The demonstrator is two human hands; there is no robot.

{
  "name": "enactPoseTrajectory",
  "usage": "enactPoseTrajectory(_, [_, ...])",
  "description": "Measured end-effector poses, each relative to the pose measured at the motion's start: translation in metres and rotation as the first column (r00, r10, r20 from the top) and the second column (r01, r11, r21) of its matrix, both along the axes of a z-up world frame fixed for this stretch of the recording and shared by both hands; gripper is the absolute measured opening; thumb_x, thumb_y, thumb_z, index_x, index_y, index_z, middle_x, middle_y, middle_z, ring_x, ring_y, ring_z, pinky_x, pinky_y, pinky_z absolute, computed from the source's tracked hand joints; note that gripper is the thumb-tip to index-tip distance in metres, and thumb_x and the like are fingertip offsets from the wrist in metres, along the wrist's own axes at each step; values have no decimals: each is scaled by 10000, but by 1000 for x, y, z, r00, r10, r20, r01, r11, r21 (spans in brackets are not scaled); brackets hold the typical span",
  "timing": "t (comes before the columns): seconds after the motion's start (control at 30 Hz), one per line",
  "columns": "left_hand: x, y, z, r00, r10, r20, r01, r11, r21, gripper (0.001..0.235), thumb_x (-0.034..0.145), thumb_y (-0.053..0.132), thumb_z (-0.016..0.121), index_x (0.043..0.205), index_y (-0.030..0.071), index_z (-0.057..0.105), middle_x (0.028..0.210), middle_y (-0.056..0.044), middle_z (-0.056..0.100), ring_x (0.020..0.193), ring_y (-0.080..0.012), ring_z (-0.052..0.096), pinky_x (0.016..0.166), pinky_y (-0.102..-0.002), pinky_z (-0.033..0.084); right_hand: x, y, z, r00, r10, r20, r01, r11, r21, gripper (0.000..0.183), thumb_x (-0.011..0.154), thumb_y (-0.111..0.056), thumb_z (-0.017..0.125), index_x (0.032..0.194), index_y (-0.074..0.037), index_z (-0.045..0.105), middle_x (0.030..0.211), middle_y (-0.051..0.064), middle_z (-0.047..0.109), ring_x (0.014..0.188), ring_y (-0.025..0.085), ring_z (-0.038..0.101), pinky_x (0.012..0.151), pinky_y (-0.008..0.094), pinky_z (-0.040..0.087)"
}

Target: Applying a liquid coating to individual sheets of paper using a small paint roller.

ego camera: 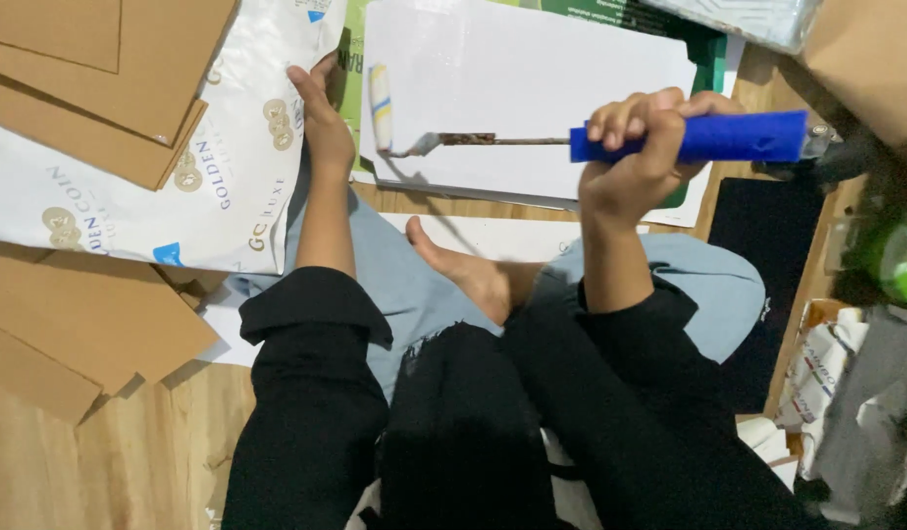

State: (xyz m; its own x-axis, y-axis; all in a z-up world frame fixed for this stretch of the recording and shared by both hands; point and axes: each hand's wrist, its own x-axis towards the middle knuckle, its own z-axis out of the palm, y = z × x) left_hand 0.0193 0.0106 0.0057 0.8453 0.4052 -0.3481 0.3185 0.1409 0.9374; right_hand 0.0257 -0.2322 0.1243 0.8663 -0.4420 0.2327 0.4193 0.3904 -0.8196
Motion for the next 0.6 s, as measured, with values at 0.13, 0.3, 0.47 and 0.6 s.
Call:
enactPoseTrajectory(0.13, [-1,1,16,973,78,-218,-90,995,-47,1058,621,777,112,1404,108,348,1461,-73,386,1367,-244,326,1106,-319,217,3,-75,-12,989,69,133,-52,991,-127,179,938,18,501,958,-158,472,663,35,465,498,173,457,444,308,420])
enactPoseTrajectory(0.3, [-3,-4,19,903,-43,-428,76,995,60,1058,604,757,53,1366,130,432,1163,-138,651,1057,-233,626,942,-298,414,-19,-98,34,979,-194,68,205,932,-300,177,860,53,572,801,-90,486,614,50,431,483,189,442,451,346,423])
enactPoseTrajectory(0.47, [-10,-9,17,934,-138,-330,219,950,223,956,703,720,72,1304,111,499,1325,-83,531,1195,-251,527,989,-350,362,-31,-91,36,965,-255,60,262,923,-282,188,789,-4,535,644,-84,446,529,33,390,404,160,387,388,318,384])
enactPoseTrajectory(0.6, [-14,-11,6,934,-241,-263,338,833,438,703,877,573,159,1212,113,571,991,-210,654,975,-387,589,867,-411,427,-32,-95,29,967,-223,126,252,915,-316,177,805,-15,599,697,-84,478,564,31,442,434,162,438,402,305,403])
